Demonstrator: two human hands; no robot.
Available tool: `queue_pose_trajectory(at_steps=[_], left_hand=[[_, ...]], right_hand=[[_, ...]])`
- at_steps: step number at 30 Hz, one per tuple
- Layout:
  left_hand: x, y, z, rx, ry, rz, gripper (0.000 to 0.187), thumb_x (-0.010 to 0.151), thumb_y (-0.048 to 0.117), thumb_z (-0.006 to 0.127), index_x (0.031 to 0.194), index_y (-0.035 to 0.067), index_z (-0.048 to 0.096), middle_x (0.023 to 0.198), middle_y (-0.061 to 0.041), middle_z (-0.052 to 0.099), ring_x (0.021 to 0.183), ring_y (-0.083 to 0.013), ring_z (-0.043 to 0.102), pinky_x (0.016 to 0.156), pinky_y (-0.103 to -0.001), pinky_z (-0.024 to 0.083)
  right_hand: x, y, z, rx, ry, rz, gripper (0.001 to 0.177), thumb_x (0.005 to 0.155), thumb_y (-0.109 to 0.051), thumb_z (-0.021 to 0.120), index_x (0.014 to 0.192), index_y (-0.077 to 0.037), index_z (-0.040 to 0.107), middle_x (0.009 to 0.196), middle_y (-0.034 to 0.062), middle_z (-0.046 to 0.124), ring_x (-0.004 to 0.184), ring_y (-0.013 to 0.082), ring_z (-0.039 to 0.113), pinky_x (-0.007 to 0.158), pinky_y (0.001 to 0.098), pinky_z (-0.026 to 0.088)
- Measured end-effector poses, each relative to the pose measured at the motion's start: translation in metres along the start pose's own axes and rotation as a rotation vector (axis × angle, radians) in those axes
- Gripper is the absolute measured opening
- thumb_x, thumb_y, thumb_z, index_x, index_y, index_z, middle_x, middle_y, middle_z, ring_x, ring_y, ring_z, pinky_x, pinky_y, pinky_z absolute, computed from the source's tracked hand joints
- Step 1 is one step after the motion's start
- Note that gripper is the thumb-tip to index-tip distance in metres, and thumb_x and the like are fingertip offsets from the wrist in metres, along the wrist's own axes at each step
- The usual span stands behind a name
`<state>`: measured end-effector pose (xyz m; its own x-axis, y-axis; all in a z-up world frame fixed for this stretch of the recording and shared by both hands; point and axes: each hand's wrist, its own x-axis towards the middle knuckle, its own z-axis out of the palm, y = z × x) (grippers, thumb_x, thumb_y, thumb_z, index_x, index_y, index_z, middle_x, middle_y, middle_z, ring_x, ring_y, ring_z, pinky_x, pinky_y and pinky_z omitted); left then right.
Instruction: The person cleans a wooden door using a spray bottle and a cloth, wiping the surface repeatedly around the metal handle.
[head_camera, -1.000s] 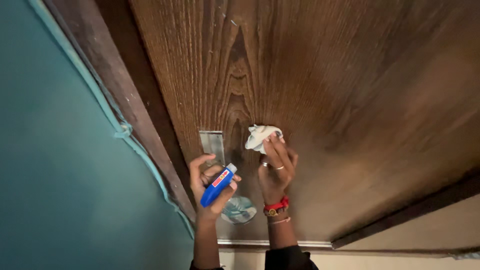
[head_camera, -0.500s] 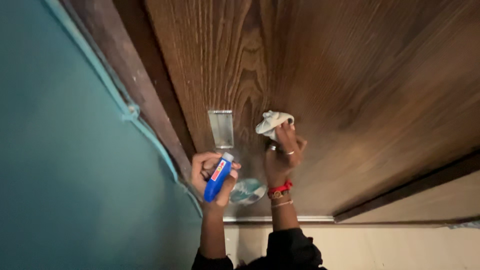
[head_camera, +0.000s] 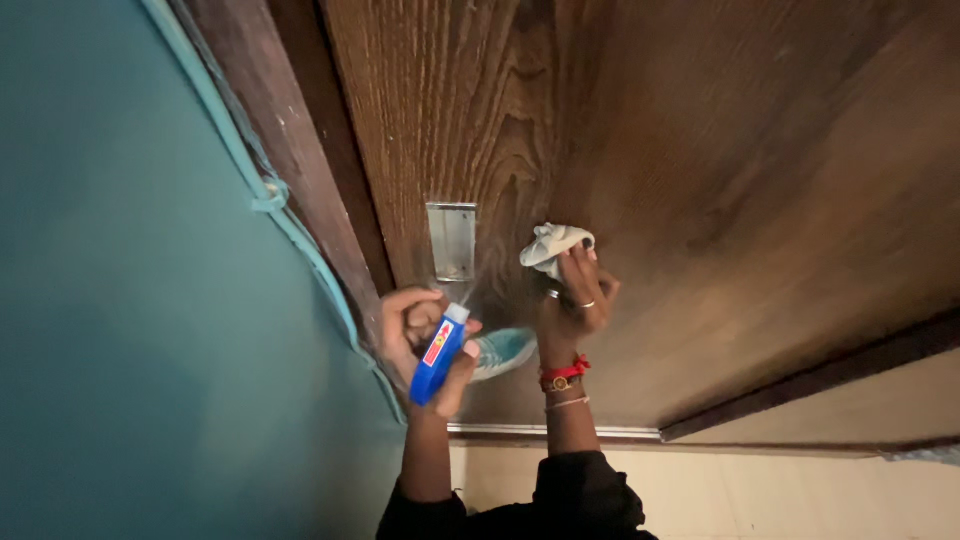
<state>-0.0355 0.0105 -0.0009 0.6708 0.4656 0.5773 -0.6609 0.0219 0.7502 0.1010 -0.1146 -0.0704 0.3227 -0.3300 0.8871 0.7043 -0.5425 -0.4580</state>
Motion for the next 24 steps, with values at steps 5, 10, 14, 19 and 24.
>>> queue_pose_trajectory(at_steps=[5, 10, 14, 19, 24], left_hand=[[0.006, -0.003, -0.002, 0.037, 0.032, 0.029, 0.043, 0.084, 0.019, 0.076, 0.115, 0.002, 0.051, 0.097, -0.006, 0.058, 0.086, -0.0145, 0.066, 0.082, -0.029, 0.06], [0.003, -0.004, -0.01, 0.043, 0.011, -0.02, 0.042, 0.078, 0.02, 0.078, 0.104, 0.006, 0.049, 0.091, -0.006, 0.063, 0.088, -0.0127, 0.063, 0.082, -0.026, 0.052], [0.002, -0.003, -0.015, -0.04, 0.003, -0.06, 0.042, 0.077, 0.022, 0.08, 0.098, 0.008, 0.046, 0.109, -0.004, 0.057, 0.089, -0.011, 0.064, 0.083, -0.025, 0.053], [0.004, -0.003, -0.017, 0.072, 0.016, -0.078, 0.043, 0.079, 0.023, 0.08, 0.098, 0.008, 0.045, 0.098, -0.005, 0.059, 0.083, -0.0099, 0.062, 0.077, -0.025, 0.052], [0.003, 0.007, -0.016, 0.113, -0.018, -0.1, 0.041, 0.079, 0.023, 0.08, 0.098, 0.008, 0.047, 0.106, -0.005, 0.057, 0.085, -0.0092, 0.064, 0.08, -0.024, 0.054]], right_hand=[[-0.004, -0.002, 0.0, -0.004, 0.003, 0.028, 0.05, 0.071, 0.017, 0.066, 0.113, -0.006, 0.077, 0.124, 0.0142, 0.074, 0.112, 0.0273, 0.07, 0.102, 0.0377, 0.047], [-0.01, -0.001, 0.003, 0.004, 0.034, 0.023, 0.045, 0.076, 0.015, 0.066, 0.115, -0.006, 0.075, 0.125, 0.0163, 0.073, 0.12, 0.0289, 0.069, 0.104, 0.038, 0.045], [-0.01, -0.005, 0.005, -0.004, 0.041, 0.029, 0.047, 0.077, 0.015, 0.065, 0.118, -0.005, 0.075, 0.127, 0.0177, 0.072, 0.124, 0.0296, 0.069, 0.104, 0.039, 0.044], [-0.011, -0.004, 0.007, -0.027, 0.059, 0.02, 0.049, 0.077, 0.016, 0.063, 0.119, -0.006, 0.074, 0.127, 0.0167, 0.072, 0.124, 0.0293, 0.069, 0.104, 0.0387, 0.044], [-0.014, -0.002, 0.006, -0.054, 0.055, 0.033, 0.05, 0.075, 0.017, 0.063, 0.118, -0.005, 0.076, 0.127, 0.0162, 0.073, 0.12, 0.028, 0.069, 0.102, 0.0366, 0.045]])
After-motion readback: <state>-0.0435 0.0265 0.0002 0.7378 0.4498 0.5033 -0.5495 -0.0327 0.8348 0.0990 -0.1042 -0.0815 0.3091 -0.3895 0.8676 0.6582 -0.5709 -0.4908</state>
